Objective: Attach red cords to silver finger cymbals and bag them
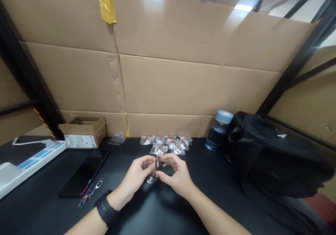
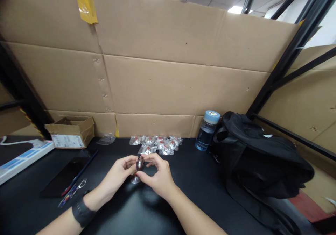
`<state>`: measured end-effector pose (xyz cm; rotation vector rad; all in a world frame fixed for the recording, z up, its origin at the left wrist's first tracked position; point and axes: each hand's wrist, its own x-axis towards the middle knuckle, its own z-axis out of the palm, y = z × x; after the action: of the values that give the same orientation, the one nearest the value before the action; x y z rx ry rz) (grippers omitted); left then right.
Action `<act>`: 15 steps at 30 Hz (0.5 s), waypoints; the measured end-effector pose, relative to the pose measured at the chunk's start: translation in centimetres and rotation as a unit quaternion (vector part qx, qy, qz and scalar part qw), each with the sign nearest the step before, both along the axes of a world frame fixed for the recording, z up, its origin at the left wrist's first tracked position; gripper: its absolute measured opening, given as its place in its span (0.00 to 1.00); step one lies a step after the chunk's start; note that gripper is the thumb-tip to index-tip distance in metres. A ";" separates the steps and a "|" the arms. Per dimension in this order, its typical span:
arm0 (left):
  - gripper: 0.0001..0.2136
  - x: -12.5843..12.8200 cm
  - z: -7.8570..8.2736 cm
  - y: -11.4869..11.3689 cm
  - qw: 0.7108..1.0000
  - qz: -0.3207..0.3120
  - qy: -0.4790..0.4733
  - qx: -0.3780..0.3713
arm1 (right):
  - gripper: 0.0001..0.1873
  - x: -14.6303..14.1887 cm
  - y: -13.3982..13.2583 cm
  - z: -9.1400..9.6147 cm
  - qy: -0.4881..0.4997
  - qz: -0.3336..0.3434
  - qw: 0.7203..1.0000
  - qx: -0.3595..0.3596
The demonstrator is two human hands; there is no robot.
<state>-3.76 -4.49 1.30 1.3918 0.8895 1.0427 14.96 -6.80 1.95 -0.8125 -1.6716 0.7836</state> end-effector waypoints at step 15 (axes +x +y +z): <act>0.08 -0.4 -1.0 0.4 0.973 0.101 0.121 0.171 | 0.23 -0.4 0.1 -0.7 0.020 -0.002 1.000 -0.015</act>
<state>-4.19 -4.14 0.29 1.7729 1.0832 1.2392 14.56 -6.72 1.22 -0.8154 -1.6263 0.8199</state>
